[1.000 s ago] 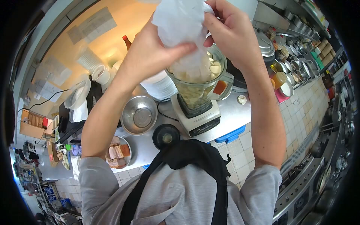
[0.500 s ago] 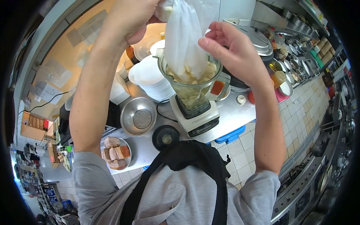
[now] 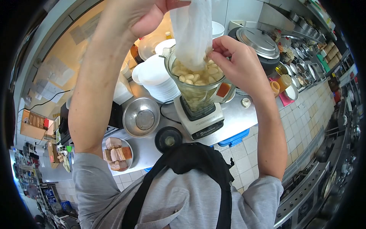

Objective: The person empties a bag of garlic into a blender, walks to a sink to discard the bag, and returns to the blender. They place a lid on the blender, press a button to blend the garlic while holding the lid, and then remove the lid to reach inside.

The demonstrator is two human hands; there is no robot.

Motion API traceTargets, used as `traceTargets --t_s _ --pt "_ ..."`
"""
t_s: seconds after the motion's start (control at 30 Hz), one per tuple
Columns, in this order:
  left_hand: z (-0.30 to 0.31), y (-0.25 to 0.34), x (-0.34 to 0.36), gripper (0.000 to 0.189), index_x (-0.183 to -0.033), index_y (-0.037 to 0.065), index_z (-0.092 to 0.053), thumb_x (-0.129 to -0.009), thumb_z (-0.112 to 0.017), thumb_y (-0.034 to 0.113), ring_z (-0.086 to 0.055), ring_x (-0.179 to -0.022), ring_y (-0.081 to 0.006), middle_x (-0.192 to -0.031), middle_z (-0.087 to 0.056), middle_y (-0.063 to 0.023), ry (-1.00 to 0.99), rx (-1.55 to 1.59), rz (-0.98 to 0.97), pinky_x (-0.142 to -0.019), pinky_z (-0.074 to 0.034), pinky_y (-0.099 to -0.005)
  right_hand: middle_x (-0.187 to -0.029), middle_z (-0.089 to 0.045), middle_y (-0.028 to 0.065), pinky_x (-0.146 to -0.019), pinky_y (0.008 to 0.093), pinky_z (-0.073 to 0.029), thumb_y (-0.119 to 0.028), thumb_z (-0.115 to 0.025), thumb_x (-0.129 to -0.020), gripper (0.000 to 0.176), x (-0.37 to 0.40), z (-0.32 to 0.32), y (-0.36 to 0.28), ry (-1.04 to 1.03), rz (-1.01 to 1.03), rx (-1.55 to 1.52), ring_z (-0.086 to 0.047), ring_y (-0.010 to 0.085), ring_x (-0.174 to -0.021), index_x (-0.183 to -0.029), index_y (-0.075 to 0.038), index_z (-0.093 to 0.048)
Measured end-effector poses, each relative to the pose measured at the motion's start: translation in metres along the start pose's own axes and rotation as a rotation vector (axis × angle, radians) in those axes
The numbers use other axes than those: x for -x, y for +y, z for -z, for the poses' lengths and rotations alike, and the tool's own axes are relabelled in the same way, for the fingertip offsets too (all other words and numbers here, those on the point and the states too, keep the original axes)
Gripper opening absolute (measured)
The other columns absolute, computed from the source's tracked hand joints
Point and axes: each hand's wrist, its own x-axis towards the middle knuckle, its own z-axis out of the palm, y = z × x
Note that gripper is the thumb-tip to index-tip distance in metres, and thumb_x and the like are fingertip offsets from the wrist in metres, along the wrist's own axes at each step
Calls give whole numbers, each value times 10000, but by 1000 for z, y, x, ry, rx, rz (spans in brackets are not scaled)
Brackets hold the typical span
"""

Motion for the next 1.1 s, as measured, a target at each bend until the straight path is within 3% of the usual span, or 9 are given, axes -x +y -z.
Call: traceTargets --t_s 0.33,0.43,0.5,0.53,0.57,0.7,0.83,1.03,1.1 --pt "7 5 2 227 -1205 19 -595 -998 -563 106 -679 -849 -218 -1037 -669 -106 80 26 89 -698 -590 -408 -855 -720 80 -686 281 -525 -141 -675 -934 204 -8 -9 -3 35 9 -7 -657 136 -747 -1043 31 -676" --pt "20 -9 12 274 -1254 17 -584 -1001 -557 121 -679 -883 -223 -1055 -669 -122 -86 -47 4 -734 -586 -399 -851 -712 65 -647 268 -508 -128 -654 -940 197 -10 -6 -1 64 3 -62 -628 111 -712 -1043 40 -667" --pt "26 -27 8 315 -1296 11 -572 -1004 -551 127 -667 -949 -220 -1088 -668 -125 19 -365 103 -809 -570 -380 -848 -707 55 -627 262 -499 -121 -640 -945 193 -10 -5 0 83 26 -127 -615 98 -701 -1045 42 -664" --pt "41 -40 11 323 -1312 3 -567 -1011 -531 115 -646 -1000 -210 -1121 -667 -120 -145 -553 -144 -879 -541 -356 -832 -692 43 -628 257 -494 -129 -624 -954 194 -10 -4 -3 93 -16 -197 -602 89 -704 -1039 41 -663" --pt "48 -49 15 323 -1312 3 -567 -1011 -531 115 -646 -1000 -210 -1121 -667 -120 -147 -553 -145 -879 -541 -356 -815 -677 31 -628 252 -489 -137 -608 -963 197 -11 -3 -5 104 -57 -266 -589 80 -706 -1033 39 -663" --pt "49 -55 33 511 -1272 -15 -609 -876 -757 271 -689 -1047 -224 -1152 -704 -164 -240 -762 53 -906 -535 -351 -809 -649 16 -654 247 -492 -175 -595 -983 224 -14 5 -13 122 -64 -294 -584 76 -736 -1039 34 -657" --pt "45 -66 33 536 -1225 -10 -646 -836 -801 323 -704 -1010 -233 -1093 -724 -155 -276 -1019 -259 -890 -550 -384 -844 -643 11 -671 252 -495 -199 -594 -1001 239 -20 5 -20 127 -81 -334 -579 76 -761 -1077 23 -642" --pt "45 -70 23 421 -1118 4 -714 -869 -766 340 -726 -904 -204 -967 -749 -121 -209 -862 -71 -801 -567 -342 -883 -659 21 -690 247 -524 -211 -638 -996 257 -20 11 -24 126 13 -299 -615 81 -818 -1105 21 -640" --pt "40 -56 23 409 -1116 10 -718 -903 -726 359 -718 -891 -163 -970 -749 -95 -118 -818 255 -758 -559 -307 -929 -673 40 -697 241 -534 -247 -666 -986 318 -16 13 -23 183 6 -285 -633 89 -859 -1143 28 -631"
